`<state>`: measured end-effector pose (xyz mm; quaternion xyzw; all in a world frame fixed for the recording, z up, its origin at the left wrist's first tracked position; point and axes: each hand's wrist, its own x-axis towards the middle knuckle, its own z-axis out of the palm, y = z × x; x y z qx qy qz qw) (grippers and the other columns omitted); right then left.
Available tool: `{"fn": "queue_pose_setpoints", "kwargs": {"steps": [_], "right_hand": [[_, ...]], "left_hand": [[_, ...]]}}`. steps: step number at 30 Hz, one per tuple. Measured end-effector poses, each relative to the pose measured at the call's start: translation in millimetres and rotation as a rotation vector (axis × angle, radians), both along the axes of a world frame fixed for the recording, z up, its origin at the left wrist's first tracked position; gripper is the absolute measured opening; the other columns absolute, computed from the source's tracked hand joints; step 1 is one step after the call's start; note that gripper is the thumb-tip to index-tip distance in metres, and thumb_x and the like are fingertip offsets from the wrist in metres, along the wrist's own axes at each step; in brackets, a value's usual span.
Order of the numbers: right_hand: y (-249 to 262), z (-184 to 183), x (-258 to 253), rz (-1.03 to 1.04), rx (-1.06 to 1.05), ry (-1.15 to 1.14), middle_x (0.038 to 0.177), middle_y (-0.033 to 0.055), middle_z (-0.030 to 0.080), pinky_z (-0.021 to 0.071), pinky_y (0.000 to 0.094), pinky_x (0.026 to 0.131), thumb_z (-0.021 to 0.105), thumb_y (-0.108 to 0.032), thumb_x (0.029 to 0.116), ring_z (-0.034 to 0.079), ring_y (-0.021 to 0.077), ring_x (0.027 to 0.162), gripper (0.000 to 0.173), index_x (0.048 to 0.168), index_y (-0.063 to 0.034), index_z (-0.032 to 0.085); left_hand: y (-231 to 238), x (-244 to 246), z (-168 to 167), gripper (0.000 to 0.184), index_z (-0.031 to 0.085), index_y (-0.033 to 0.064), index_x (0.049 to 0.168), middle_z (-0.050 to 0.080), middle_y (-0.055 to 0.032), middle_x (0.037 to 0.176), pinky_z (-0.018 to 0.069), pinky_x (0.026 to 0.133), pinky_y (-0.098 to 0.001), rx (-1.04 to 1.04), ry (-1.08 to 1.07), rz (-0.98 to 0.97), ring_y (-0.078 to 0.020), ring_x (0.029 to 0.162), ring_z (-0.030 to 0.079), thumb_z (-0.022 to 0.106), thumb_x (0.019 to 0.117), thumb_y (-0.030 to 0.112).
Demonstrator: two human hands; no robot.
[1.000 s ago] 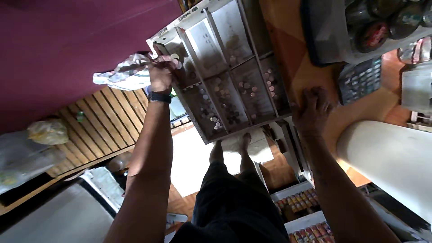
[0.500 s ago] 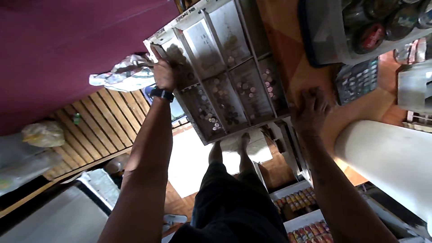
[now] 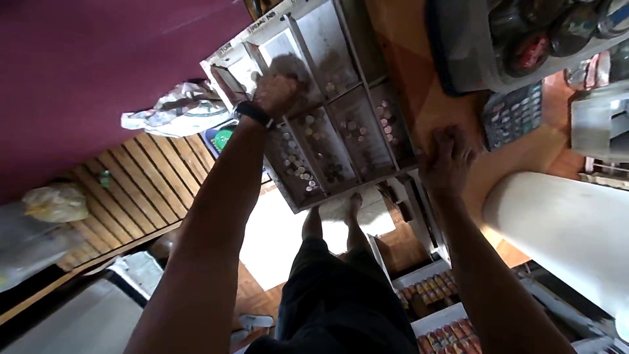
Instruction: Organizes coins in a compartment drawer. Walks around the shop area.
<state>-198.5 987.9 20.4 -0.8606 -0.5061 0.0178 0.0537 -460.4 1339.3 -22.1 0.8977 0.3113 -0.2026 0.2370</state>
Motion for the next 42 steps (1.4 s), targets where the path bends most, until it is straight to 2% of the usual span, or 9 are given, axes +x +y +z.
{"fn": "queue_pose_setpoints", "kwargs": {"steps": [3,8,14,18,22,27,31,35,42], "right_hand": [[-2.1,-1.8,0.7,-0.002,0.010,0.011,0.153,0.0175,0.049,0.0350,0.0609,0.113,0.055,-0.049,0.0999,0.045,0.0380,0.143,0.056,0.144,-0.0149,0.056],[-0.6,-0.8,0.9,-0.003,-0.010,0.018,0.153,0.0184,0.048,0.0355,0.0623,0.111,0.053,-0.050,0.1003,0.044,0.0381,0.143,0.056,0.144,-0.0151,0.055],[-2.2,-2.3,0.2,0.010,0.016,0.002,0.153,0.0180,0.049,0.0355,0.0609,0.112,0.055,-0.049,0.1000,0.045,0.0370,0.142,0.056,0.143,-0.0138,0.056],[-1.5,0.8,0.3,0.002,0.003,0.031,0.151,0.0194,0.050,0.0357,0.0624,0.111,0.055,-0.048,0.0999,0.045,0.0393,0.142,0.055,0.143,-0.0135,0.057],[-2.0,1.0,-0.4,-0.007,-0.023,0.038,0.154,0.0185,0.047,0.0332,0.0619,0.113,0.053,-0.048,0.1004,0.041,0.0384,0.145,0.056,0.145,-0.0140,0.054],[-0.3,1.2,-1.2,-0.010,-0.014,0.025,0.154,0.0179,0.047,0.0337,0.0621,0.113,0.054,-0.049,0.1003,0.043,0.0381,0.144,0.056,0.144,-0.0145,0.055],[-1.8,-0.1,-1.0,-0.001,-0.001,0.031,0.151,0.0210,0.049,0.0353,0.0635,0.111,0.054,-0.050,0.1004,0.045,0.0407,0.141,0.057,0.143,-0.0126,0.056],[-1.3,1.7,-1.6,-0.012,-0.017,0.041,0.152,0.0205,0.048,0.0340,0.0643,0.111,0.055,-0.049,0.1002,0.044,0.0406,0.142,0.057,0.145,-0.0133,0.055],[-2.4,-2.2,-0.6,-0.004,0.019,-0.009,0.150,0.0196,0.051,0.0351,0.0615,0.111,0.053,-0.052,0.1002,0.045,0.0392,0.142,0.055,0.143,-0.0163,0.056]], "left_hand": [[2.8,18.4,-5.9,0.034,0.064,0.0110,0.133,0.058,-0.0289,0.137,0.0472,0.088,-0.0740,0.036,0.045,0.037,-0.0553,0.117,0.059,0.059,0.1009,0.019],[-1.0,24.9,-9.0,0.070,0.042,0.0062,0.153,0.042,-0.0292,0.153,0.0483,0.093,-0.0713,0.106,0.042,0.219,-0.0535,0.133,0.049,0.068,0.0950,0.035],[-2.9,22.8,-10.2,0.061,0.044,0.0020,0.149,0.060,-0.0361,0.127,0.0487,0.083,-0.0732,0.102,0.110,0.129,-0.0583,0.110,0.061,0.062,0.0996,0.034],[1.4,13.7,21.4,0.035,0.061,-0.0036,0.127,0.064,-0.0374,0.115,0.0468,0.084,-0.0762,0.052,0.069,0.232,-0.0607,0.107,0.062,0.056,0.1022,0.020],[21.2,-13.7,35.0,0.045,0.050,0.0260,0.150,0.065,-0.0319,0.122,0.0472,0.086,-0.0754,0.123,-0.070,0.513,-0.0574,0.109,0.063,0.051,0.1048,0.022],[24.1,-25.8,28.8,0.035,0.063,0.0154,0.136,0.067,-0.0291,0.120,0.0459,0.090,-0.0751,0.067,-0.111,0.388,-0.0538,0.111,0.064,0.055,0.1039,0.026],[8.5,-20.1,14.8,0.052,0.057,0.0166,0.145,0.059,-0.0237,0.139,0.0456,0.099,-0.0705,-0.032,-0.177,0.221,-0.0490,0.122,0.059,0.071,0.0967,0.034],[-23.7,-18.0,10.9,0.024,0.071,0.0096,0.121,0.069,-0.0233,0.120,0.0456,0.095,-0.0721,-0.062,-0.208,0.080,-0.0490,0.112,0.064,0.059,0.1018,0.019],[-72.2,-9.9,12.8,0.026,0.068,0.0116,0.124,0.069,-0.0242,0.116,0.0513,0.081,-0.0707,-0.083,0.111,-0.019,-0.0506,0.106,0.067,0.050,0.1059,0.012]]}}
